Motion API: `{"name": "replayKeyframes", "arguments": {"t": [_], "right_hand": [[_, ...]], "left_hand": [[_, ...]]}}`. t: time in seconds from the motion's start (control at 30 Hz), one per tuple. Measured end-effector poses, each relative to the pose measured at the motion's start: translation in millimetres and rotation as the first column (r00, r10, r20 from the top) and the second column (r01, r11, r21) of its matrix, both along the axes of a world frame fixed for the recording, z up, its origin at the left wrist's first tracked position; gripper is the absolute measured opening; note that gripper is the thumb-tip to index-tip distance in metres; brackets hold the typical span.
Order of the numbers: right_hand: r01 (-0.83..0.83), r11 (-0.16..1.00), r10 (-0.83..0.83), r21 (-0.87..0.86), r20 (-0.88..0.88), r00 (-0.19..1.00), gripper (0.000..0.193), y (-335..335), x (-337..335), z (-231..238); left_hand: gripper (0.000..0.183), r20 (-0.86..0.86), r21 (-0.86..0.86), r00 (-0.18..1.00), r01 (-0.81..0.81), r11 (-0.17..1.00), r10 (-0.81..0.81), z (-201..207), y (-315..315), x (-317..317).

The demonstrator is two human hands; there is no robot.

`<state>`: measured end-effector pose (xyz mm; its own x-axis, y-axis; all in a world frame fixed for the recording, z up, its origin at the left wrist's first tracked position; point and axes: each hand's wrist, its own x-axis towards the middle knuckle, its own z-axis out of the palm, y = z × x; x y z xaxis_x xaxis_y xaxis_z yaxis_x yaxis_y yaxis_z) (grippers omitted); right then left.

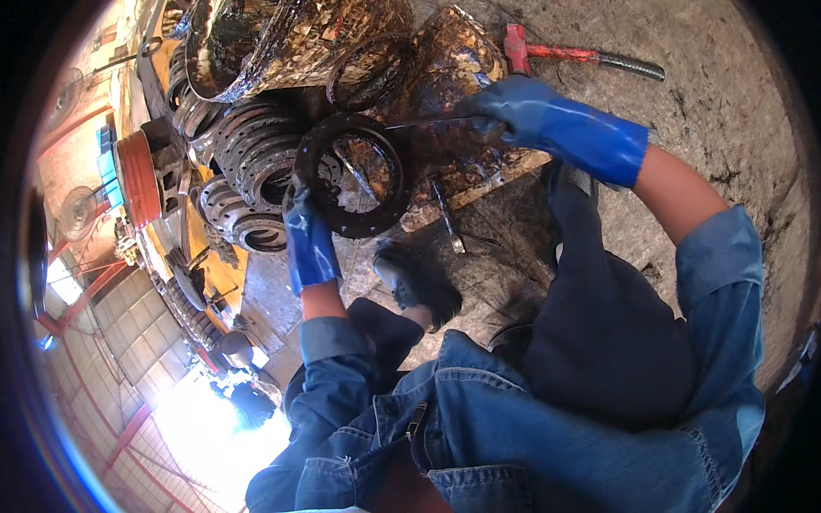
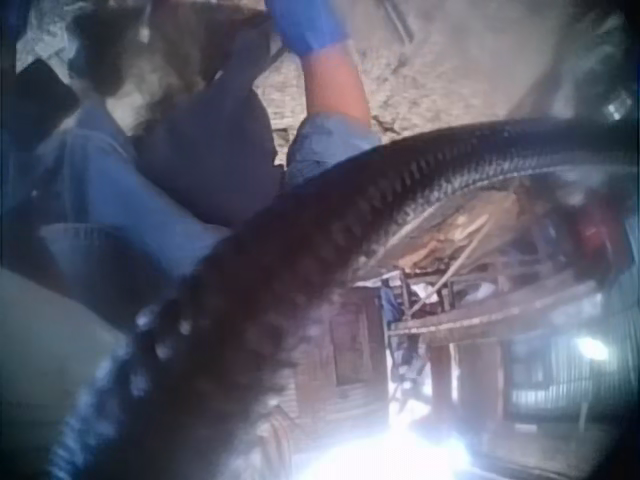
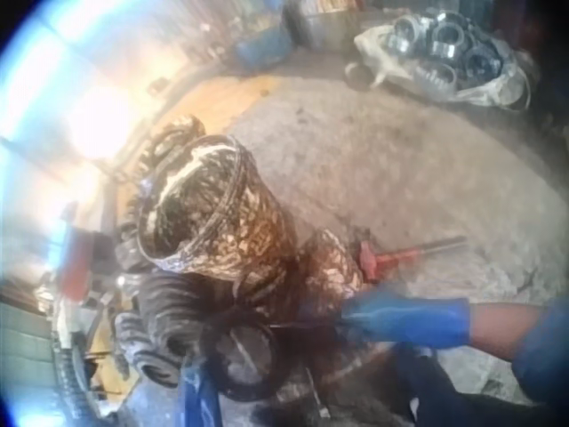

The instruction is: The person is cleaning grease and residue from metal rings using a scraper and a hammer while wearing blue gloves.

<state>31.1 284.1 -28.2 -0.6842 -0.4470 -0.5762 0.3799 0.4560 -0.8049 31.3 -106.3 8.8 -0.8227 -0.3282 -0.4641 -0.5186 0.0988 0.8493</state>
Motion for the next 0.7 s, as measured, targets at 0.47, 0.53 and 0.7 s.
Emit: {"name": "replayKeyframes", "arguments": {"t": [0.47, 0.53, 0.7], "right_hand": [[-0.313, 0.876, 0.481, 0.366, -0.616, 0.624, 0.05, -82.6, -50.4, 40.6], [-0.315, 0.858, 0.514, 0.406, -0.706, 0.488, 0.049, -81.9, -53.1, 46.6], [-0.363, 0.816, 0.567, 0.449, -0.504, 0.652, 0.038, -83.9, -62.0, 46.6]], "left_hand": [[0.047, -0.014, 0.054, 0.996, -0.086, 0.995, 0.087, -23.1, -16.0, -10.6], [0.047, -0.028, 0.039, 0.995, -0.097, 0.995, 0.098, -22.5, -16.9, -5.7], [0.047, -0.029, 0.005, 0.996, -0.088, 0.996, 0.088, -20.9, -17.1, 1.6]]}}
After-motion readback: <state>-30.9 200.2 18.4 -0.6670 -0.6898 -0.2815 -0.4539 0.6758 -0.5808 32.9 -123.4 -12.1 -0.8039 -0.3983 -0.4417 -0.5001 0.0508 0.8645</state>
